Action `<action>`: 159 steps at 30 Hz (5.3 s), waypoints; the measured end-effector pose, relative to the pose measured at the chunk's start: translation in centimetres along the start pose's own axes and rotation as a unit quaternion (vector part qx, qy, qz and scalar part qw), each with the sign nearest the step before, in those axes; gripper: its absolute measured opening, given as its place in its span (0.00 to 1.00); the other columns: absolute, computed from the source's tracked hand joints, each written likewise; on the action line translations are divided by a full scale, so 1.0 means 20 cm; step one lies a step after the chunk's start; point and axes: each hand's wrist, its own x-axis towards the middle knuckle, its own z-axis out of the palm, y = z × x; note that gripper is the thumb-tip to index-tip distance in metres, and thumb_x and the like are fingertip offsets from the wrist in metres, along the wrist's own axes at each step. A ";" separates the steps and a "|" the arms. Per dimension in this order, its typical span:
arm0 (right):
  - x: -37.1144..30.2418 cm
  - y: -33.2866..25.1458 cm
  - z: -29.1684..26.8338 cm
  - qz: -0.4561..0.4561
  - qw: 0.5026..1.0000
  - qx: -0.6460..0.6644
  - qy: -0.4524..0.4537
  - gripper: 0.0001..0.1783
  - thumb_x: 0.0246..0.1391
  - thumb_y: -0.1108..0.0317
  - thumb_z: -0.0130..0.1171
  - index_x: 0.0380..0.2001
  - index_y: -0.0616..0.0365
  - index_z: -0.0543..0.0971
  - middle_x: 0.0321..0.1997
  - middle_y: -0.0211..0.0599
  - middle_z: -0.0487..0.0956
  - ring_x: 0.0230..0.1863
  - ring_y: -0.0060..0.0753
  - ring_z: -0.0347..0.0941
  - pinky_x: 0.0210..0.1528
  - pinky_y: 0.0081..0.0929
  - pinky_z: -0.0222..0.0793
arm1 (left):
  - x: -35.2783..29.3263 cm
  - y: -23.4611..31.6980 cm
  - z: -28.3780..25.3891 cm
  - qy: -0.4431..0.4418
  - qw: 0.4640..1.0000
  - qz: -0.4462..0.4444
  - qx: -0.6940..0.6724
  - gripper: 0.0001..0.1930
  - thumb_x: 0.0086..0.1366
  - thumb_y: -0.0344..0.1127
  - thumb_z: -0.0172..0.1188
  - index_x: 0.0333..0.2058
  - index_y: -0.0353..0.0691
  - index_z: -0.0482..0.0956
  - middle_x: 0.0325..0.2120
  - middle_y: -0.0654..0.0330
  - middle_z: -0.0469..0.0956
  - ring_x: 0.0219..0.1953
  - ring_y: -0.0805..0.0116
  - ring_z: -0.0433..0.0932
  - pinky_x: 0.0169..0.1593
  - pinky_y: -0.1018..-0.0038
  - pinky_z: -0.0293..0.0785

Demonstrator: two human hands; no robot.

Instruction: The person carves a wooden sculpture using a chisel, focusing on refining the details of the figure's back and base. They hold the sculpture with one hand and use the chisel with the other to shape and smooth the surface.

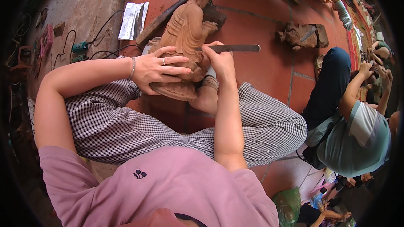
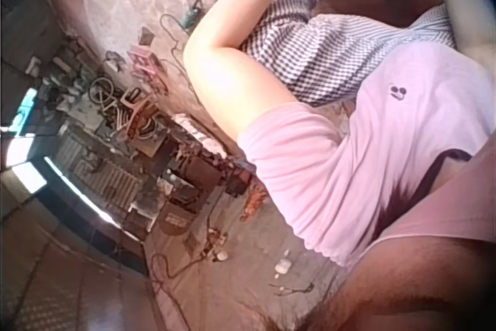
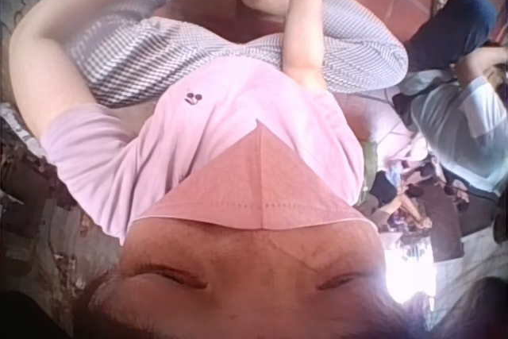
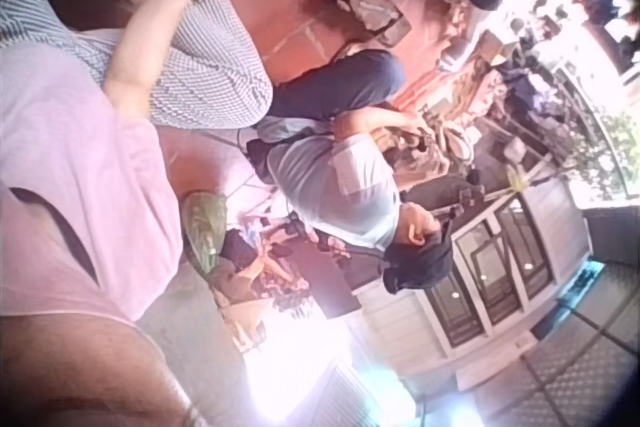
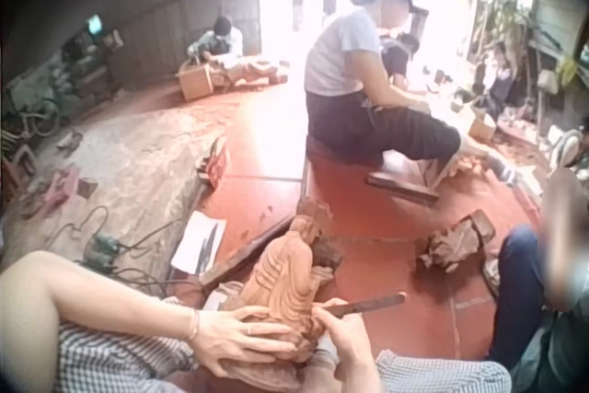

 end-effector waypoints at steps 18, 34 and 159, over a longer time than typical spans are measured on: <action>0.07 0.10 -0.10 -0.018 0.998 0.038 -0.037 0.12 0.56 0.67 0.69 0.39 0.65 0.83 0.38 0.35 0.84 0.41 0.25 0.76 0.50 0.27 0.71 | 0.01 -0.01 0.02 0.004 1.000 0.005 -0.011 0.39 0.42 0.53 0.73 0.56 0.46 0.80 0.74 0.58 0.54 0.77 0.51 0.44 0.73 0.40 0.39; 0.03 0.04 -0.02 -0.006 0.998 0.060 -0.008 0.08 0.54 0.69 0.68 0.34 0.62 0.83 0.30 0.28 0.81 0.34 0.19 0.73 0.30 0.20 0.67 | 0.01 0.00 0.01 0.009 1.000 0.003 -0.006 0.40 0.41 0.52 0.73 0.57 0.47 0.80 0.74 0.59 0.54 0.77 0.50 0.45 0.73 0.39 0.40; 0.01 0.09 -0.02 -0.080 0.996 0.046 -0.008 0.11 0.55 0.69 0.68 0.38 0.65 0.84 0.30 0.30 0.83 0.29 0.17 0.74 0.33 0.19 0.70 | 0.01 -0.01 0.02 0.004 1.000 0.000 -0.008 0.40 0.40 0.54 0.74 0.55 0.47 0.80 0.74 0.60 0.54 0.77 0.50 0.44 0.74 0.40 0.41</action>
